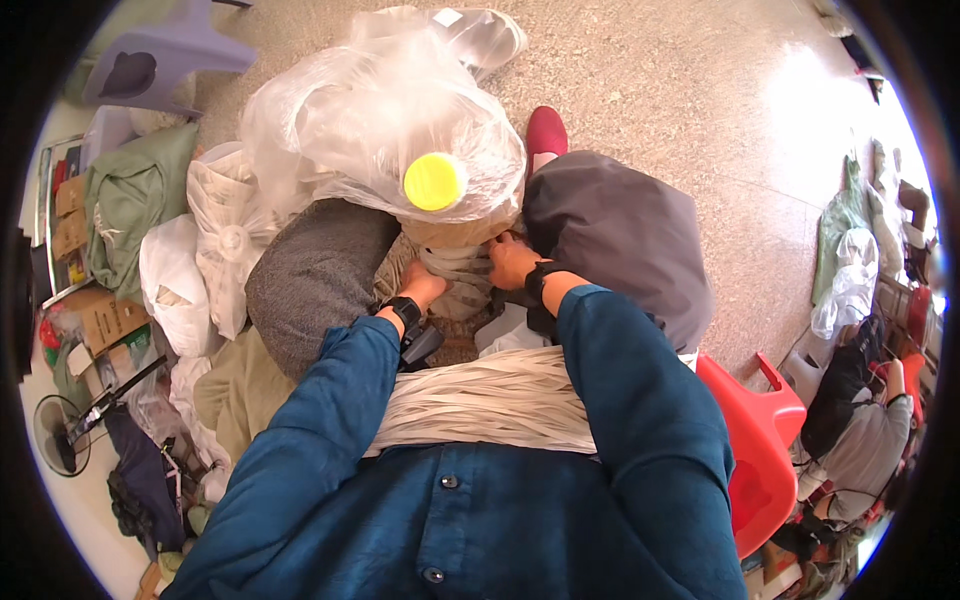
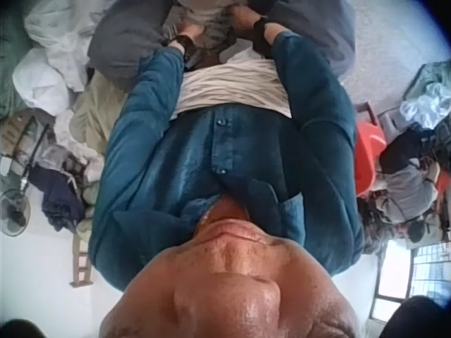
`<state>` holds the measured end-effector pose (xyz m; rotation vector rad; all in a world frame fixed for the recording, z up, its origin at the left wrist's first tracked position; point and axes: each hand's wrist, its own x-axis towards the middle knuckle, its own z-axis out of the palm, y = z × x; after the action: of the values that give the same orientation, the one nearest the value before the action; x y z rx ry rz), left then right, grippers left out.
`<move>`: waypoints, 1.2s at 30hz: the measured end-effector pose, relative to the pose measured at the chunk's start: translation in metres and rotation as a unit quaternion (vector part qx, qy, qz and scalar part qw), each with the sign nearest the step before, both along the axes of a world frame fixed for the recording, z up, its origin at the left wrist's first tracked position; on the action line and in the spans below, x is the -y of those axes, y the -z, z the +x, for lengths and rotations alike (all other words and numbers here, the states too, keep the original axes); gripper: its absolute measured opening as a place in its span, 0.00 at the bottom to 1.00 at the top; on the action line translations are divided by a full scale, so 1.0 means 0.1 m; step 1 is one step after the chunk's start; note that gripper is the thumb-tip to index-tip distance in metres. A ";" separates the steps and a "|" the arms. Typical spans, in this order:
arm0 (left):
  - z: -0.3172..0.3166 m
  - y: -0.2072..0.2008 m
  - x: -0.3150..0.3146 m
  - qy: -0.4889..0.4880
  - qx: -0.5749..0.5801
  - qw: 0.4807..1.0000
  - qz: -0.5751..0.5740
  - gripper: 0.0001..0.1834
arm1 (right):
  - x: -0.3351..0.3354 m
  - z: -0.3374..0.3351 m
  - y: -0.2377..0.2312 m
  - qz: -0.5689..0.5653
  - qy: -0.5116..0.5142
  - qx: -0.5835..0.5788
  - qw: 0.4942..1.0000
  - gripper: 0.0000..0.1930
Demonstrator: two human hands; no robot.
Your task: Untangling a large bundle of long white laces and threading them through a white shoe upper component.
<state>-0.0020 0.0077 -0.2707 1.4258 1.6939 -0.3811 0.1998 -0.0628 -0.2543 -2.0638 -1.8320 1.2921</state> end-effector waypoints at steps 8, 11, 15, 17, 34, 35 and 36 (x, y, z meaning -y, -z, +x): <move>0.22 -0.83 -0.11 0.211 0.039 0.976 -0.029 0.30 | -0.14 -0.09 -0.34 -0.068 -0.094 -0.062 0.991 0.17; 0.21 -1.26 -0.17 0.241 0.070 0.968 -0.008 0.29 | -0.14 0.06 -0.91 -0.039 -0.096 -0.087 0.991 0.16; 0.09 -1.97 -0.25 0.249 0.160 0.955 0.007 0.28 | -0.09 0.29 -1.88 -0.086 -0.026 -0.221 0.971 0.16; 0.03 -2.31 -0.25 0.278 0.201 0.930 0.132 0.25 | 0.01 0.32 -2.29 -0.065 -0.013 -0.209 0.976 0.17; 0.36 -3.72 -0.93 0.160 0.388 0.836 0.353 0.26 | -0.53 0.34 -3.02 0.175 0.252 -0.600 0.739 0.17; 0.46 -3.65 -1.02 0.163 0.390 0.835 0.352 0.26 | -0.65 0.38 -2.86 0.175 0.291 -0.568 0.750 0.18; 0.58 -3.60 -1.08 0.175 0.339 0.854 0.355 0.27 | -0.71 0.44 -2.72 0.175 0.330 -0.535 0.758 0.19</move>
<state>0.0560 0.1158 0.0891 2.0852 0.9956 0.5863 0.2437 0.0083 0.0173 -1.0982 -0.6459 1.2957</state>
